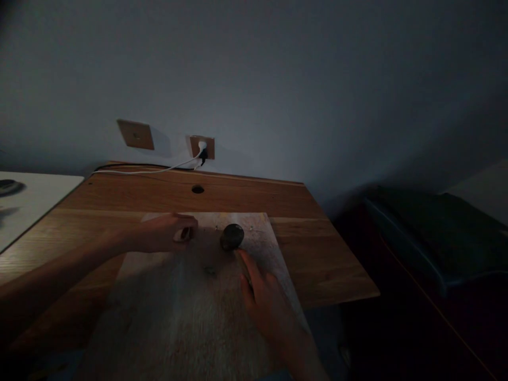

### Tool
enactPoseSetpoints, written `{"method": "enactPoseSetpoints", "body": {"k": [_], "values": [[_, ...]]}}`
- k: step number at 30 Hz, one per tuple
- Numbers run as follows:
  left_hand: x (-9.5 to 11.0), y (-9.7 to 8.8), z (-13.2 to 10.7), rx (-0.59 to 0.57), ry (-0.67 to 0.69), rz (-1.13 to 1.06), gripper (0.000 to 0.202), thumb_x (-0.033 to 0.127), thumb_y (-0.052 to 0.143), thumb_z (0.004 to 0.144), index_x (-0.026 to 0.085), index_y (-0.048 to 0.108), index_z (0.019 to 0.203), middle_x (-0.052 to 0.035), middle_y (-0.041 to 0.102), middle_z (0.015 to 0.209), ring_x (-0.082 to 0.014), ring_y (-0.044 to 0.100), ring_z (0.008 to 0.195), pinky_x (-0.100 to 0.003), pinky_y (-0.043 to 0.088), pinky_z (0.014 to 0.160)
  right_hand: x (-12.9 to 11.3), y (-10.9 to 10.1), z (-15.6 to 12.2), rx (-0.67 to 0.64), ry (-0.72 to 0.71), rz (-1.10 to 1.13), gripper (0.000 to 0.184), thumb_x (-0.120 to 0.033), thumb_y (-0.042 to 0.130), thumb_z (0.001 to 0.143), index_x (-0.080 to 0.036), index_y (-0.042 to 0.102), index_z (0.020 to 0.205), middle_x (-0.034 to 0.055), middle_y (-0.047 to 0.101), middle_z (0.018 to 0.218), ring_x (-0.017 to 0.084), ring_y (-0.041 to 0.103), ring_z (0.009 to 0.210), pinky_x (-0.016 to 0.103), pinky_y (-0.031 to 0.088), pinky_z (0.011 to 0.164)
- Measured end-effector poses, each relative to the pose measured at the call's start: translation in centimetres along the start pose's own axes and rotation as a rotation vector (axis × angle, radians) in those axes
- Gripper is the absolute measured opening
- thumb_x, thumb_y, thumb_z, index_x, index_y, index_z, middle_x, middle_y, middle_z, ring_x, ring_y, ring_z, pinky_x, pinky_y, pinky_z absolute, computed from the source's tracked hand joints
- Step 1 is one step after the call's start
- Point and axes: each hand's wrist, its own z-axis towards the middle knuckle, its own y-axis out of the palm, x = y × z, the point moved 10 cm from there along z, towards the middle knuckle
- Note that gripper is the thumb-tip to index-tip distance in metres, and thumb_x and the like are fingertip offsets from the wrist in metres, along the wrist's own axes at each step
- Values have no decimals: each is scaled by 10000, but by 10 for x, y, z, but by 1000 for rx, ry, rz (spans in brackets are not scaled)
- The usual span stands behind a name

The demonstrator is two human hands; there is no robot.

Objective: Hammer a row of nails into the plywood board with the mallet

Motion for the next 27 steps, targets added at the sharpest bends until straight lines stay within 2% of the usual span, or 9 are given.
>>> {"method": "enactPoseSetpoints", "body": {"k": [5, 13, 17, 23, 27], "values": [[-19, -8, 12, 78, -18, -66, 146, 120, 634, 765, 175, 652, 899, -4, 703, 811, -148, 658, 736, -248, 453, 686, 4, 2, -1, -13, 37, -12, 539, -329, 383, 1053, -236, 454, 1579, 113, 738, 1242, 276, 733, 1060, 451, 599, 904], [-22, -6, 32, 158, -16, -68, 155, 102, 617, 765, 172, 660, 896, 4, 689, 778, -127, 629, 674, -239, 430, 649, 2, -1, 1, -5, 31, -18, 525, -324, 389, 1051, -236, 475, 1561, 107, 739, 1239, 274, 732, 1049, 457, 589, 908], [-24, -5, 33, 168, -10, -33, 186, 81, 602, 746, 172, 659, 897, -6, 693, 803, -135, 632, 696, -243, 432, 655, -2, -2, 2, -2, 6, -1, 526, -305, 391, 1045, -244, 475, 1560, 104, 735, 1248, 271, 725, 1076, 450, 586, 922], [-23, -6, 29, 167, -10, -20, 161, 100, 599, 758, 183, 652, 885, -4, 701, 842, -137, 634, 713, -242, 435, 664, 1, -3, 0, 7, 26, -6, 522, -310, 404, 1043, -280, 486, 1557, 88, 760, 1151, 265, 744, 970, 431, 598, 856], [-25, -6, 27, 173, -23, -14, 179, 86, 605, 755, 182, 666, 893, -3, 701, 824, -147, 639, 710, -248, 436, 661, 2, -1, 1, 1, 11, 14, 527, -297, 404, 1043, -265, 478, 1563, 104, 745, 1207, 273, 733, 1033, 444, 590, 901]]}}
